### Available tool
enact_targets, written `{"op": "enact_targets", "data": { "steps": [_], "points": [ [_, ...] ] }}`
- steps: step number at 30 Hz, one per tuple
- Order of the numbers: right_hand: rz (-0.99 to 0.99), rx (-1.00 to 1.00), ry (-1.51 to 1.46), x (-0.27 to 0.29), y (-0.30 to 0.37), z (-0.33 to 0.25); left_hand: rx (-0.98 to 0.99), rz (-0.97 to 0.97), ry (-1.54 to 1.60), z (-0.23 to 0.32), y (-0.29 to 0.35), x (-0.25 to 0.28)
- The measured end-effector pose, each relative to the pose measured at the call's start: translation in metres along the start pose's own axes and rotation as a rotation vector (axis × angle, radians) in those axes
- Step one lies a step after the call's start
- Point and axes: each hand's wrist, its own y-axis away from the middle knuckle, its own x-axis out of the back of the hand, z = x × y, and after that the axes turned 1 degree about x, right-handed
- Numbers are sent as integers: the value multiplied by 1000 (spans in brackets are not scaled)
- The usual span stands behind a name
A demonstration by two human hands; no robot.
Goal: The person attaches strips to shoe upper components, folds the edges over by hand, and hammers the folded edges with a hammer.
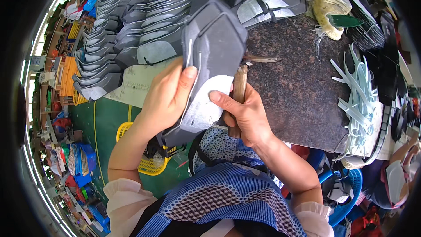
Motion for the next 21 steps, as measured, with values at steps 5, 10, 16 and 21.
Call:
{"op": "enact_targets", "data": {
  "steps": [5,10,16,21],
  "points": [
    [51,71,-25,3,11,7,162,191,-186,-50,-19,13],
    [94,2,73,22,33,-2,436,302,-147,-170,-63,90],
    [128,198,52,42,51,-2,-196,665,-1155,-135,-71,83],
    [139,294,-11,40,49,4,-320,-110,14,20,-21,-3]
  ]
}}
